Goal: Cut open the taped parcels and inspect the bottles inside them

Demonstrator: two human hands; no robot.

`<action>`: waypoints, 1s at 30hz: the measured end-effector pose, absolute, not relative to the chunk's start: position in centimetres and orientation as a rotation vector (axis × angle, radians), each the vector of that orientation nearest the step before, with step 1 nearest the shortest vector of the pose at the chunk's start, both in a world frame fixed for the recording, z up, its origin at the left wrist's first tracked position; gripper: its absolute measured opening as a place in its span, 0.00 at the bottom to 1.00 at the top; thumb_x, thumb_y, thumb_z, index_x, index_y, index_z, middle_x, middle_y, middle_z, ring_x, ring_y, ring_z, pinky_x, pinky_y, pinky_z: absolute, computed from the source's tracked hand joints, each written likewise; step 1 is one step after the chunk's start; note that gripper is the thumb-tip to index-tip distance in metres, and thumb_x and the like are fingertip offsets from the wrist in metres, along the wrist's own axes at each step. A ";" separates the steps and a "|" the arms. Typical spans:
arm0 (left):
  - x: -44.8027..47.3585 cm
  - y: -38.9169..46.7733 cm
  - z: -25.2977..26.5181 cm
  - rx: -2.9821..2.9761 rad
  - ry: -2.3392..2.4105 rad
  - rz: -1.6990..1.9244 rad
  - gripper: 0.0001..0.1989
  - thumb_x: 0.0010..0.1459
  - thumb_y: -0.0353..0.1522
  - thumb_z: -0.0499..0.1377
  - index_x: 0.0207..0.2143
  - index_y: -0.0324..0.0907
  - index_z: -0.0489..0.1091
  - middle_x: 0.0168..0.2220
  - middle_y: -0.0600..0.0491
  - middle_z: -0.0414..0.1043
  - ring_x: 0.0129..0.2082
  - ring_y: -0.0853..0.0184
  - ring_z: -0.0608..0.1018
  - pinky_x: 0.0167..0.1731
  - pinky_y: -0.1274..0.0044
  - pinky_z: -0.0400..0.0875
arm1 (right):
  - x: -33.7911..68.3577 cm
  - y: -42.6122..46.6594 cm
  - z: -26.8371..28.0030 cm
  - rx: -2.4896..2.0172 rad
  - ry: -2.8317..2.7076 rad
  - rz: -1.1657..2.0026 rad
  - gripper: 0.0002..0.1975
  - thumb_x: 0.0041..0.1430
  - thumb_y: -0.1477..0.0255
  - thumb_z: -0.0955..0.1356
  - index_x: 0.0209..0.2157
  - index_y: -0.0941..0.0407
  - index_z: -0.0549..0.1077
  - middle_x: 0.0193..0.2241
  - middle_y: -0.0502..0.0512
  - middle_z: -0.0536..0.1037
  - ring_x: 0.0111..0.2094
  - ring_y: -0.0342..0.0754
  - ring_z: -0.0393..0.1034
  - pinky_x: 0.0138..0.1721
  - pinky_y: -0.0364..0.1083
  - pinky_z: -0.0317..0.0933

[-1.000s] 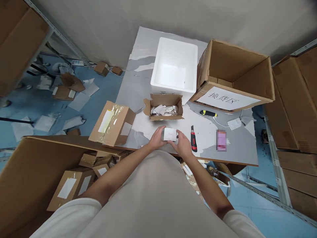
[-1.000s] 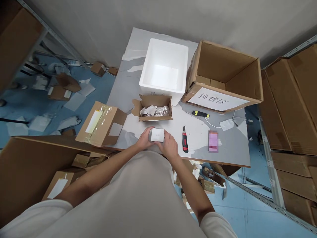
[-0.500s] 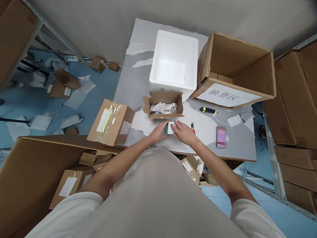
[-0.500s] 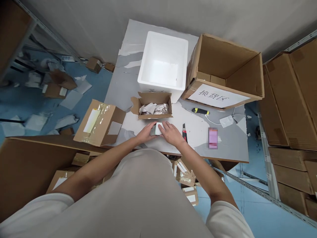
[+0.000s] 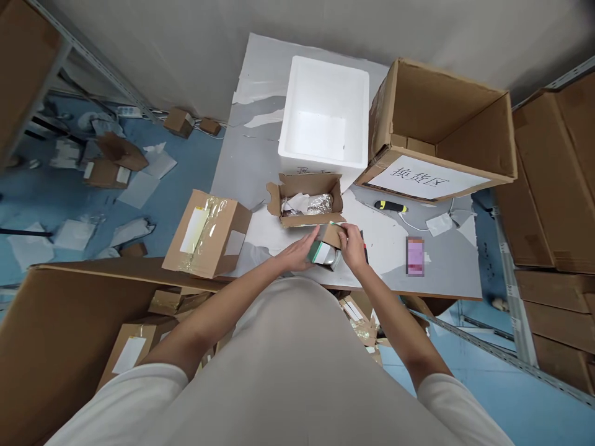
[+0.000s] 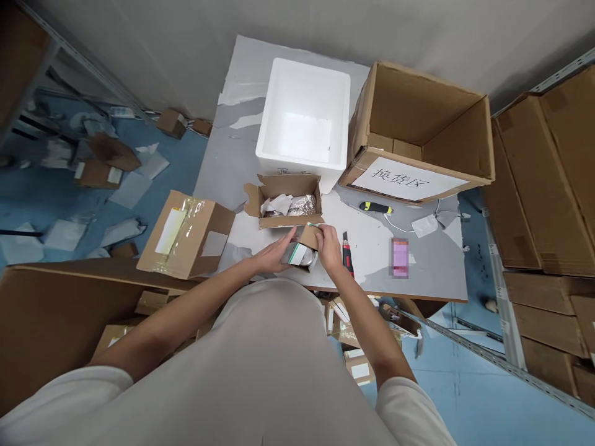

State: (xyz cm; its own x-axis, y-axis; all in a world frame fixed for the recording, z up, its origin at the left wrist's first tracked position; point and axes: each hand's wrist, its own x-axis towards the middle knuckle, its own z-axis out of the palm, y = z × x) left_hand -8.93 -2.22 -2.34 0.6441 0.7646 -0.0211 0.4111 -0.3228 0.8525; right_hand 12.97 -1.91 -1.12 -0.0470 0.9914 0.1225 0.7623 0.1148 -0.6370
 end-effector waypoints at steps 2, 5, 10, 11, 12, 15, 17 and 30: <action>-8.9 -2.1 -1.3 2.058 0.862 0.491 0.58 0.39 0.41 0.70 0.66 0.43 0.40 0.65 0.37 0.47 0.62 0.47 0.58 0.55 0.59 0.61 | 13.0 -2.4 -1.7 -1.688 -1.871 0.559 0.19 0.66 0.63 0.55 0.50 0.54 0.68 0.46 0.62 0.68 0.48 0.53 0.65 0.49 0.54 0.64; -8.3 -1.8 0.2 2.222 0.794 0.469 0.46 0.40 0.48 0.68 0.60 0.45 0.58 0.66 0.39 0.46 0.64 0.46 0.54 0.59 0.56 0.53 | 13.3 -2.9 -1.6 -1.698 -1.905 0.454 0.19 0.65 0.65 0.57 0.53 0.54 0.68 0.48 0.62 0.66 0.50 0.54 0.63 0.50 0.55 0.63; -6.3 -1.7 0.9 2.235 1.051 0.399 0.35 0.49 0.42 0.64 0.57 0.41 0.61 0.60 0.38 0.58 0.59 0.47 0.63 0.57 0.56 0.58 | 13.5 -4.3 0.3 -1.601 -2.218 0.357 0.18 0.65 0.72 0.58 0.52 0.52 0.70 0.49 0.61 0.70 0.51 0.55 0.63 0.52 0.56 0.57; -6.0 -1.8 0.8 2.223 1.078 0.390 0.34 0.48 0.40 0.63 0.57 0.40 0.61 0.60 0.39 0.59 0.58 0.47 0.64 0.56 0.57 0.59 | 13.5 -4.8 0.7 -1.533 -2.322 0.406 0.18 0.65 0.72 0.58 0.51 0.51 0.71 0.47 0.60 0.72 0.49 0.54 0.64 0.53 0.56 0.56; -5.9 -1.9 0.7 2.210 1.094 0.391 0.33 0.49 0.38 0.63 0.57 0.40 0.61 0.60 0.39 0.59 0.58 0.48 0.65 0.56 0.57 0.60 | 13.5 -5.2 1.1 -1.465 -2.408 0.457 0.17 0.65 0.72 0.58 0.51 0.51 0.71 0.46 0.59 0.74 0.48 0.53 0.65 0.52 0.56 0.55; -6.2 -1.9 0.4 2.153 1.074 0.439 0.29 0.51 0.31 0.57 0.57 0.40 0.60 0.60 0.41 0.59 0.58 0.52 0.65 0.56 0.61 0.62 | 13.4 -6.1 1.9 -1.366 -2.507 0.525 0.16 0.65 0.69 0.60 0.52 0.51 0.70 0.46 0.58 0.76 0.49 0.53 0.65 0.52 0.55 0.54; -6.9 -1.7 0.1 2.095 1.038 0.494 0.29 0.54 0.27 0.51 0.60 0.40 0.57 0.60 0.44 0.59 0.59 0.57 0.65 0.57 0.65 0.61 | 13.4 -6.4 2.2 -1.384 -2.505 0.513 0.16 0.64 0.68 0.60 0.51 0.52 0.70 0.48 0.58 0.75 0.51 0.53 0.64 0.52 0.55 0.54; -7.4 -1.3 -0.4 2.323 1.017 0.256 0.53 0.36 0.44 0.70 0.62 0.40 0.51 0.61 0.38 0.56 0.58 0.46 0.63 0.54 0.59 0.59 | 9.8 -3.3 4.6 -1.353 -3.023 0.170 0.12 0.59 0.76 0.64 0.45 0.60 0.70 0.46 0.67 0.75 0.46 0.58 0.64 0.44 0.54 0.54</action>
State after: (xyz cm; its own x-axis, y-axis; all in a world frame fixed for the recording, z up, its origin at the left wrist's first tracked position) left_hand -7.37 -1.35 -0.42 0.6904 0.7213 -0.0555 0.6092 -0.5383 0.5823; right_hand 9.83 -3.31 4.63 -0.6545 0.7292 -0.1998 0.7469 0.6645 -0.0216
